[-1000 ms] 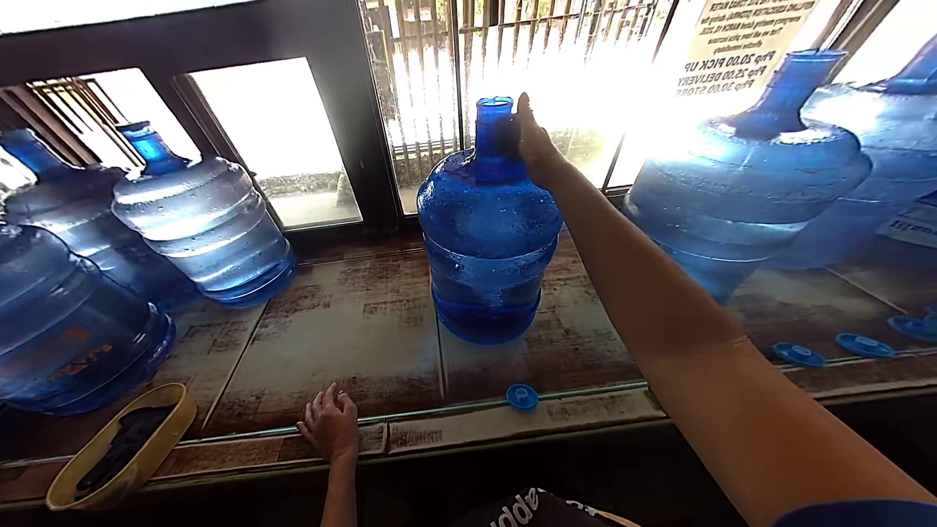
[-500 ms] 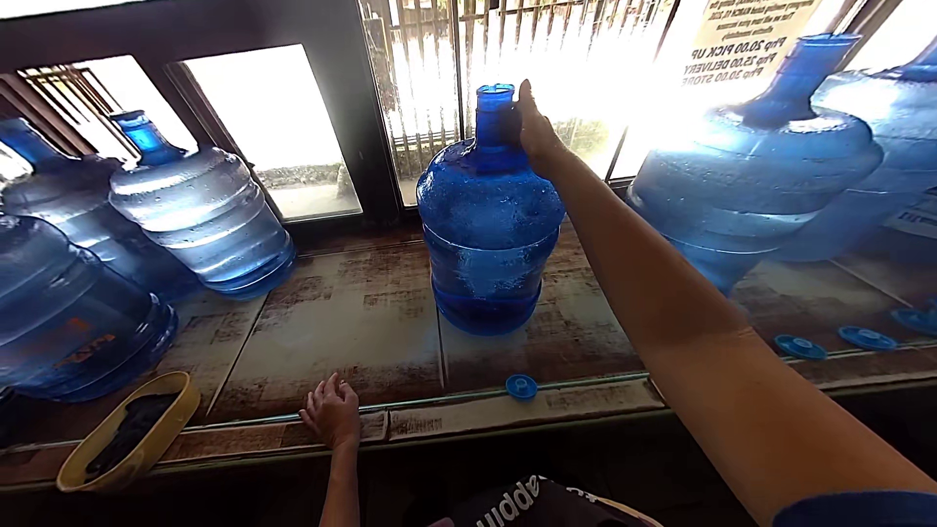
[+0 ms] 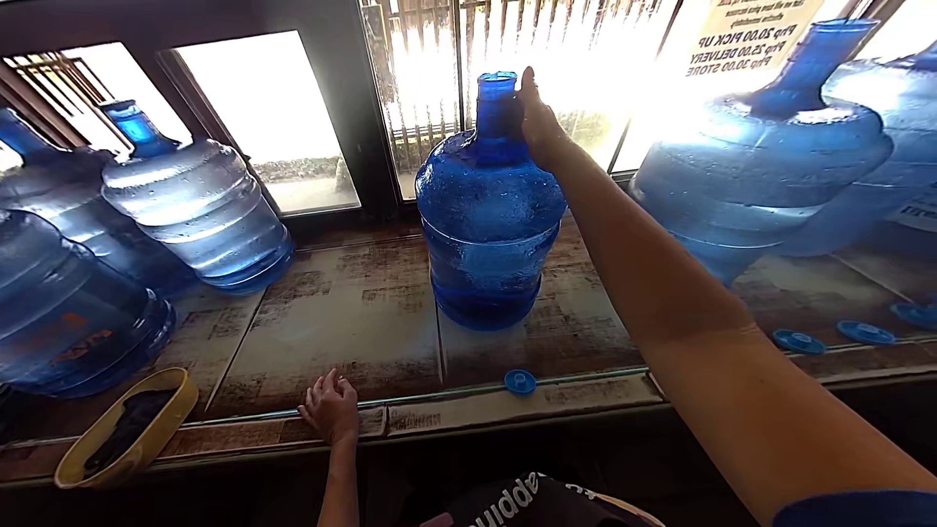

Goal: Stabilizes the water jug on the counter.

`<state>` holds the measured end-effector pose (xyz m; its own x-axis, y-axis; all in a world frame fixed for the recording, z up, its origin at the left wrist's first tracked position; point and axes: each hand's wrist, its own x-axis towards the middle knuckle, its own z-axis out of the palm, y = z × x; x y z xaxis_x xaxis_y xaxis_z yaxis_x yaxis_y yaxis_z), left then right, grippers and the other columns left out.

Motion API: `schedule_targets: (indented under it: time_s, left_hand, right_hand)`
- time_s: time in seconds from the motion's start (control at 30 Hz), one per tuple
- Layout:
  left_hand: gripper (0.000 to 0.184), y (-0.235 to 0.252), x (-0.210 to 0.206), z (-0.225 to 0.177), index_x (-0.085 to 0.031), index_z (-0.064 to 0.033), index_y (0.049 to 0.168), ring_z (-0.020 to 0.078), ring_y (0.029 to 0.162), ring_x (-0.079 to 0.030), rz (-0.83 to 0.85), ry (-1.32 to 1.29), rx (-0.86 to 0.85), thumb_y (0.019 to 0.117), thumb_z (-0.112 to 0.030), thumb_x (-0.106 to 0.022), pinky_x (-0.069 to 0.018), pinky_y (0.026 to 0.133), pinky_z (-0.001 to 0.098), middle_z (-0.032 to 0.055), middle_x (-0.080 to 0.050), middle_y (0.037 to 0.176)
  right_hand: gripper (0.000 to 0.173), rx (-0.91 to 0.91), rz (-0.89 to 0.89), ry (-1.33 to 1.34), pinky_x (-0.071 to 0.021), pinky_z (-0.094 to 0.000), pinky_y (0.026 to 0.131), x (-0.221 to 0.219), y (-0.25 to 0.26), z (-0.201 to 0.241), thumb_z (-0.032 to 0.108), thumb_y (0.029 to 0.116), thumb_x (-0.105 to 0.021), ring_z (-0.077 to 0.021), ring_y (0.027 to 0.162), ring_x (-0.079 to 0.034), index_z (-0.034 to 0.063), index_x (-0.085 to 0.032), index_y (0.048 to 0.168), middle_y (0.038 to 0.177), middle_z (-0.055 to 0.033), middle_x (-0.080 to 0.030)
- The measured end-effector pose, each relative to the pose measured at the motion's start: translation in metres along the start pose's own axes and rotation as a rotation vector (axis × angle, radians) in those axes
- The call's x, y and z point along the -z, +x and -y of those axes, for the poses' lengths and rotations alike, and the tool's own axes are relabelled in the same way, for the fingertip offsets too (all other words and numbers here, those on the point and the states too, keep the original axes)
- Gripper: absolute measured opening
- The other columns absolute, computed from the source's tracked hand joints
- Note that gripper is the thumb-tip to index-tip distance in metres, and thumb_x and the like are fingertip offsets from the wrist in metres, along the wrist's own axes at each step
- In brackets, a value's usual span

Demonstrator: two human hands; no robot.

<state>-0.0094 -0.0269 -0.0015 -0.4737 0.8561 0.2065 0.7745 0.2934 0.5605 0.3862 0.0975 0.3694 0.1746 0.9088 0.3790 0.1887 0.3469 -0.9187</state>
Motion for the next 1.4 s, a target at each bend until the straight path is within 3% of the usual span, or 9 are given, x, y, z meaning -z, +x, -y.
schedule_targets:
  time_s: [1.4]
  left_hand:
    - [0.035,-0.0022,0.0012,-0.0005,-0.069,-0.0057,0.131,0.0465,0.142,-0.044,0.001,-0.020,0.005,0.1043,-0.019,-0.052,-0.0173,0.120,0.0658,0.0239,-0.057,0.145]
  right_hand:
    - [0.074,-0.025,-0.010,-0.014,-0.0429,-0.0398,0.111,-0.0007,0.0001,-0.0007,0.048,0.1108,-0.004,-0.0235,0.134,-0.053,-0.0005,-0.043,0.150,0.146,-0.0225,-0.052]
